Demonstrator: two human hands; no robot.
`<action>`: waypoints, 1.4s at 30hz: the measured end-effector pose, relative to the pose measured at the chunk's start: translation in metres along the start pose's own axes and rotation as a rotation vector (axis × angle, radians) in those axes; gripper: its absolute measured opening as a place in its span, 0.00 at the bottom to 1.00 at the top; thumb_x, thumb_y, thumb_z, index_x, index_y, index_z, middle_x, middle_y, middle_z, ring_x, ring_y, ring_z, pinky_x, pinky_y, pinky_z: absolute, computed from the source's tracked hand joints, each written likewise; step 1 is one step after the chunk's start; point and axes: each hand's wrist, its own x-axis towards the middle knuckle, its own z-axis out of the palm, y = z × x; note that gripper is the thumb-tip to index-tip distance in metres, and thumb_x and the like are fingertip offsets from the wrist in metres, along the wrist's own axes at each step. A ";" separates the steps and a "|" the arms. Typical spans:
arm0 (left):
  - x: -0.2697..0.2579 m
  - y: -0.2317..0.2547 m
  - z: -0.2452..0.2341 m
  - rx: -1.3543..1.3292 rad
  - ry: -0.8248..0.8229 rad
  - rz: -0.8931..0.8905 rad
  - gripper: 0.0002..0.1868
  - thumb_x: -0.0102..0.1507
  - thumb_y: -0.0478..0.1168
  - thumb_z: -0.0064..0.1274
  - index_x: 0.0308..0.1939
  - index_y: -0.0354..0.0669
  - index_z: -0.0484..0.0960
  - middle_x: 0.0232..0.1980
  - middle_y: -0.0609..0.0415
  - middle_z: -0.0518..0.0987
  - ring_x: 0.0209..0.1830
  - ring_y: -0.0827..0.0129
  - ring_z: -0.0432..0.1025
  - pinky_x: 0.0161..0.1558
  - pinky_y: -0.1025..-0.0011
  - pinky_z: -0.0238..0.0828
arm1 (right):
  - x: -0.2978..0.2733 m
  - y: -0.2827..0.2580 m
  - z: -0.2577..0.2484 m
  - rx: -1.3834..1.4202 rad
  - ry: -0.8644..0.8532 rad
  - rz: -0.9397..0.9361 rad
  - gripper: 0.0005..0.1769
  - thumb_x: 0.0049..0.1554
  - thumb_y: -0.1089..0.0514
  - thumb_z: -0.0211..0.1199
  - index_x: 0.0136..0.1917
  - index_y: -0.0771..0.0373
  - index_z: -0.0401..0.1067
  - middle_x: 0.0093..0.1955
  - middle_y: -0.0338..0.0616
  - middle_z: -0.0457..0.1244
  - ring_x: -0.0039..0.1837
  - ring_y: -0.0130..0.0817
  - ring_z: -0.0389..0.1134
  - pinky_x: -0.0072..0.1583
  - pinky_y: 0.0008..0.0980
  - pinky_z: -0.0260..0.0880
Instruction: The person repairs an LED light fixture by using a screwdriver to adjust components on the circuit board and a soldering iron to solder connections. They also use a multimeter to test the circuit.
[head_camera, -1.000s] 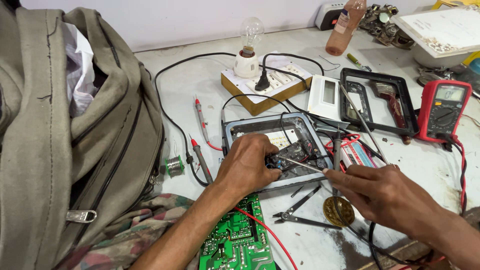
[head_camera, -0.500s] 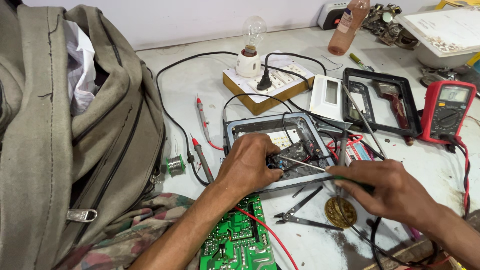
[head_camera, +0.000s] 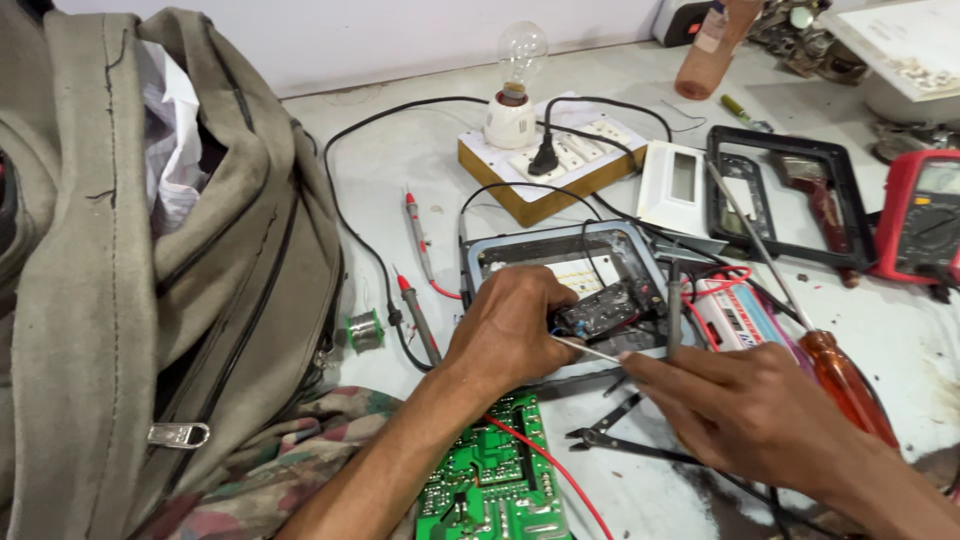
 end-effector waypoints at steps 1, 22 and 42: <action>0.000 0.000 0.001 -0.007 -0.006 -0.014 0.18 0.46 0.38 0.70 0.36 0.32 0.87 0.37 0.39 0.83 0.41 0.49 0.79 0.45 0.59 0.76 | -0.002 -0.002 -0.003 -0.005 -0.016 0.067 0.23 0.45 0.60 0.71 0.56 0.59 0.79 0.35 0.43 0.71 0.27 0.38 0.68 0.29 0.41 0.68; 0.001 0.005 -0.002 -0.006 -0.060 -0.060 0.22 0.43 0.37 0.71 0.39 0.33 0.87 0.39 0.41 0.84 0.40 0.50 0.80 0.45 0.62 0.77 | -0.017 -0.018 -0.016 0.089 -0.058 0.569 0.23 0.48 0.61 0.69 0.58 0.52 0.81 0.41 0.46 0.72 0.28 0.39 0.69 0.34 0.41 0.71; 0.003 0.009 -0.008 0.007 -0.054 -0.107 0.19 0.44 0.38 0.70 0.37 0.34 0.87 0.35 0.41 0.83 0.35 0.52 0.81 0.39 0.62 0.78 | -0.019 -0.031 0.014 0.084 0.169 0.455 0.19 0.47 0.66 0.69 0.54 0.59 0.80 0.30 0.41 0.68 0.25 0.32 0.65 0.28 0.38 0.64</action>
